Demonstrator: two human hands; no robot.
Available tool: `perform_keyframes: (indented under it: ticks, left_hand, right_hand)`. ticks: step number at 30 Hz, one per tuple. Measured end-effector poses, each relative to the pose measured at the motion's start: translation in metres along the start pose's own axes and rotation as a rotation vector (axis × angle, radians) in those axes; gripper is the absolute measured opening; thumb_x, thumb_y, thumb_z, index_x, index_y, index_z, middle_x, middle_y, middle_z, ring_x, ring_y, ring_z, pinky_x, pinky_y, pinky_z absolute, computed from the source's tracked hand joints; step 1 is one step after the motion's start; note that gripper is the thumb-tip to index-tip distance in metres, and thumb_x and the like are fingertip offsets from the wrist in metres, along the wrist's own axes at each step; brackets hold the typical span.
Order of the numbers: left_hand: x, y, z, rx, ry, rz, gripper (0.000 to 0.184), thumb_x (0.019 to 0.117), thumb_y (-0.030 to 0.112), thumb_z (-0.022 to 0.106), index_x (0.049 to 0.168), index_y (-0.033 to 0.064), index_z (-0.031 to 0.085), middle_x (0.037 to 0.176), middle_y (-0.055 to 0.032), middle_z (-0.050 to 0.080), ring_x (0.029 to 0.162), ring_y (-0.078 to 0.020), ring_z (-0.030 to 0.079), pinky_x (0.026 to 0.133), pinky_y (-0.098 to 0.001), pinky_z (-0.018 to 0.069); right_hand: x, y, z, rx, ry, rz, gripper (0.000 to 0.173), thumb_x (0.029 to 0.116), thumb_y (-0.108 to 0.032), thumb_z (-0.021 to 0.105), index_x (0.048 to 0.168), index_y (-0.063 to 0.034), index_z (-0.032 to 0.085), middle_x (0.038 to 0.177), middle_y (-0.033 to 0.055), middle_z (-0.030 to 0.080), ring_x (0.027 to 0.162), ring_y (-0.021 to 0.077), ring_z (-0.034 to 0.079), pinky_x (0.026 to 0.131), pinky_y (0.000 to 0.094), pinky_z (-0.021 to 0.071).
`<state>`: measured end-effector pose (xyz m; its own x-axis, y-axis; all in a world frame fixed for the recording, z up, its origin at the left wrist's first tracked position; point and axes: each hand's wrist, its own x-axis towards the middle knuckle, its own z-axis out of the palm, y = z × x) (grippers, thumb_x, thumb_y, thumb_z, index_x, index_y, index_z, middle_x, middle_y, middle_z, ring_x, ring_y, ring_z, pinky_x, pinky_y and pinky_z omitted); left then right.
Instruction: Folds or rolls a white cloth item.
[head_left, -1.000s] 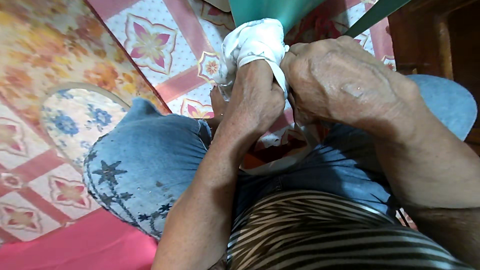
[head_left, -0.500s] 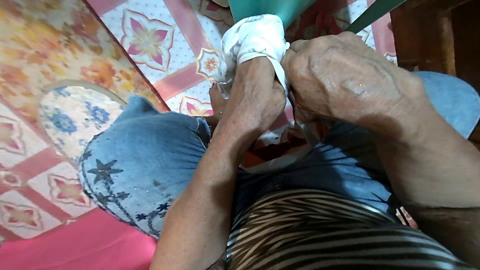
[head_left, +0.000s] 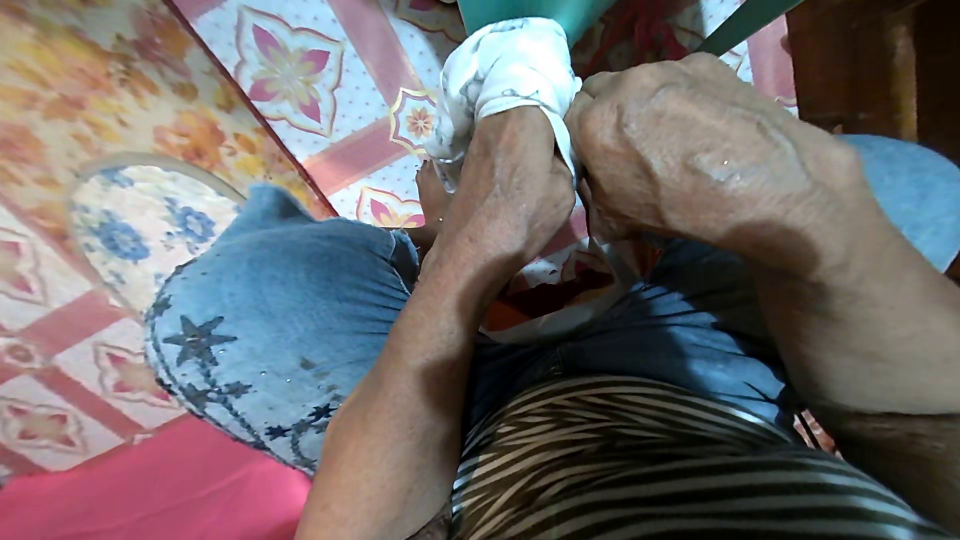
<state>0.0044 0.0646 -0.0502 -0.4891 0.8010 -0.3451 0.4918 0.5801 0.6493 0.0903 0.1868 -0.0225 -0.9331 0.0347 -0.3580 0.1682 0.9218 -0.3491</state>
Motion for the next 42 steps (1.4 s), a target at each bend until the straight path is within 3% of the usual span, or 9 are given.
perform_keyframes:
  ticks: [6,15,21,24,31,38,40,41,42]
  left_hand:
    - [0.001,0.0,0.001,0.04,0.005,0.014,0.022,0.0961,0.011,0.056,0.074,0.0097,0.054,0.066,0.0023,0.05,0.061,-0.0059,0.05,0.058,-0.0268,0.0393]
    - [0.001,0.004,0.0,0.027,-0.036,-0.051,0.026,0.0973,0.011,0.057,0.072,0.0126,0.051,0.061,0.0052,0.047,0.052,-0.0029,0.046,0.051,-0.0237,0.0378]
    - [0.001,-0.005,0.002,0.049,-0.029,-0.034,0.024,0.0972,0.018,0.055,0.074,0.0138,0.054,0.062,0.0032,0.049,0.055,-0.009,0.048,0.055,-0.033,0.0372]
    - [0.0,-0.01,0.004,0.022,-0.04,-0.064,0.027,0.0973,0.019,0.055,0.071,0.014,0.054,0.057,0.0029,0.05,0.047,-0.0084,0.048,0.047,-0.0313,0.0381]
    - [0.002,0.005,-0.001,0.052,-0.068,-0.066,0.026,0.0995,0.013,0.056,0.074,0.011,0.053,0.061,0.0034,0.048,0.051,-0.0057,0.048,0.051,-0.0261,0.0407]
    - [0.002,-0.006,0.002,0.106,-0.074,-0.077,0.027,0.0975,0.023,0.053,0.072,0.0141,0.055,0.058,0.0016,0.05,0.051,-0.0123,0.051,0.052,-0.0369,0.0388]
    - [-0.011,-0.022,0.005,0.025,-0.08,-0.078,0.016,0.0974,0.022,0.057,0.082,0.0171,0.06,0.071,0.0076,0.056,0.065,-0.0045,0.054,0.063,-0.0317,0.042]
    - [-0.032,-0.053,0.019,-0.092,-0.001,0.033,0.006,0.0989,0.02,0.059,0.097,0.0213,0.064,0.09,0.0153,0.06,0.085,0.0065,0.054,0.079,-0.0214,0.0413]
    - [-0.048,-0.107,0.064,-0.225,0.303,0.409,0.022,0.1012,0.019,0.055,0.117,0.0118,0.069,0.114,0.0068,0.067,0.11,0.0038,0.057,0.098,-0.0167,0.0406]
  right_hand:
    - [0.002,0.0,0.0,-0.006,-0.021,0.001,0.011,0.0932,-0.01,0.061,0.087,-0.0015,0.061,0.089,0.0166,0.061,0.081,0.0356,0.064,0.061,0.0489,0.0433]
    - [0.003,-0.002,-0.003,0.005,-0.071,0.035,0.013,0.0939,-0.013,0.061,0.086,-0.0031,0.06,0.087,0.0144,0.059,0.081,0.0337,0.062,0.062,0.0482,0.0418]
    - [0.003,-0.002,-0.004,0.019,-0.088,0.042,0.014,0.0898,-0.015,0.068,0.083,-0.0057,0.061,0.086,0.0117,0.058,0.08,0.0305,0.061,0.062,0.0475,0.0415]
    - [0.003,-0.002,-0.004,0.017,-0.09,0.041,0.014,0.091,-0.014,0.067,0.082,-0.0058,0.06,0.085,0.0117,0.058,0.079,0.0303,0.061,0.062,0.0468,0.0414]
    - [0.004,-0.003,-0.005,0.006,-0.107,0.048,0.015,0.0902,-0.015,0.068,0.083,-0.004,0.061,0.088,0.0141,0.06,0.081,0.0338,0.062,0.063,0.0494,0.0424]
    - [0.002,-0.003,-0.004,0.006,-0.097,0.058,0.015,0.0953,-0.012,0.061,0.083,-0.0049,0.06,0.086,0.0131,0.059,0.079,0.0318,0.062,0.062,0.0475,0.0411]
    - [0.002,-0.004,-0.004,0.016,-0.096,0.067,0.014,0.095,-0.012,0.062,0.083,-0.005,0.06,0.085,0.0127,0.059,0.079,0.0317,0.061,0.061,0.0475,0.0409]
    - [0.002,-0.004,-0.004,0.02,-0.095,0.069,0.014,0.0951,-0.013,0.061,0.084,-0.0048,0.06,0.086,0.013,0.059,0.08,0.032,0.062,0.062,0.0477,0.0415]
    - [0.002,-0.003,-0.003,0.027,-0.086,0.069,0.015,0.0952,-0.014,0.062,0.084,-0.0047,0.06,0.086,0.0133,0.06,0.081,0.0322,0.063,0.063,0.0479,0.0426]
